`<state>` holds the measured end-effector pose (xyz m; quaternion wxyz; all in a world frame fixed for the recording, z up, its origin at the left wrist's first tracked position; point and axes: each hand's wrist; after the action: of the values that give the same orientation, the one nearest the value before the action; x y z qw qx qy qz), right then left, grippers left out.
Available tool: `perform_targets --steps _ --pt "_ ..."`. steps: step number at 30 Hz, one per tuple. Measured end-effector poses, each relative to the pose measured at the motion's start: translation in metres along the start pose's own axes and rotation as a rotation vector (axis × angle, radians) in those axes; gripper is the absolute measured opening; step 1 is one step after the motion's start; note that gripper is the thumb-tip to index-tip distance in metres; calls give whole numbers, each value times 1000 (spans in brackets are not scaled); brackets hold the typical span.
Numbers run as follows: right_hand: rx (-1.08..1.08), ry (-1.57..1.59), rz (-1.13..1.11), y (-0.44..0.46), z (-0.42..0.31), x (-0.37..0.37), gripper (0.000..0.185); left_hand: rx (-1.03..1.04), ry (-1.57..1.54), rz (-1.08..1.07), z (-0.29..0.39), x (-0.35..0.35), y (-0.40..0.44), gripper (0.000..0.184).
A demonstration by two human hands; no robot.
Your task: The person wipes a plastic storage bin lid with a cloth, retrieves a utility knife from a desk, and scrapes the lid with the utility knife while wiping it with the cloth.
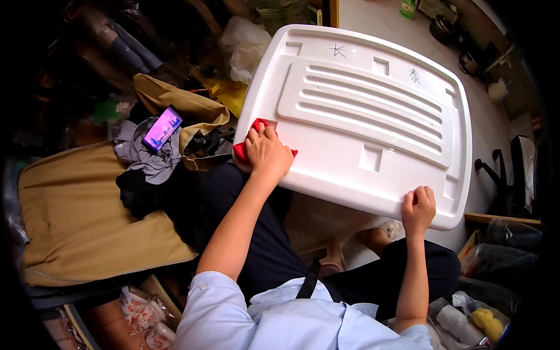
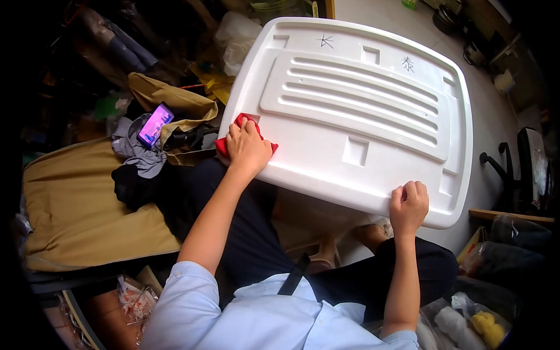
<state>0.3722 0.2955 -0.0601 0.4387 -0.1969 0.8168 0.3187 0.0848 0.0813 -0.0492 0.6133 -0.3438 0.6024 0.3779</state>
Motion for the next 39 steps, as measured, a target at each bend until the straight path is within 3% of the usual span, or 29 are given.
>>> perform_targets --steps 3,4,5,7,8,9,12,13,15,17,19,21,23,24,26,29,30,39 --pt "-12 -4 1 1 0 0 18 -33 -32 -99 -1 -7 8 49" --pt "-13 -6 8 0 -1 0 18 32 17 98 -3 -6 5 39" --pt "-8 -5 5 -1 -1 0 18 35 20 95 -7 -7 5 39" --pt "4 25 2 1 -1 -1 18 -43 -246 36 -16 -20 11 33" --pt "10 28 6 1 -2 0 18 -40 -388 207 -28 -10 19 37" --pt "13 35 12 1 -2 0 18 -68 -548 233 -41 0 19 36" --pt "19 42 18 0 -1 0 18 -65 -721 253 -50 -12 12 16" --pt "15 43 18 0 -1 0 18 -104 -694 229 -50 -20 12 26" --pt "20 46 18 1 -1 1 18 -2 -486 480 -55 -17 19 30" --pt "17 50 17 0 -1 0 18 -22 -453 453 -59 -18 25 32" --pt "16 28 15 0 -1 1 18 -123 -334 134 -59 -19 33 35" --pt "11 27 19 1 -1 1 18 -115 -192 133 -56 -18 43 37" --pt "7 24 22 1 -1 0 18 -105 -21 -3 -49 -26 51 35" --pt "8 26 21 1 -1 0 18 -104 -21 -4 -49 -23 52 35" --pt "9 29 18 1 -1 0 18 -19 80 195 -49 -19 53 38" --pt "9 22 12 0 -1 0 18 -141 -10 157 -49 -20 60 46" --pt "8 22 16 1 -1 0 18 -204 -61 52 -49 -23 65 55" --pt "18 17 14 0 -2 1 18 -424 -175 -108 -56 -20 89 70"
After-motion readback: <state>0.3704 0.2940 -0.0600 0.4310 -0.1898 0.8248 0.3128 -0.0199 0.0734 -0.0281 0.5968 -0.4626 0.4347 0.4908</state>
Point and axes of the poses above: each hand's wrist, its own y-axis towards the middle knuckle, its own x-axis out of the palm, z = x × y, and after that the axes turned 1 degree about -y, right-handed
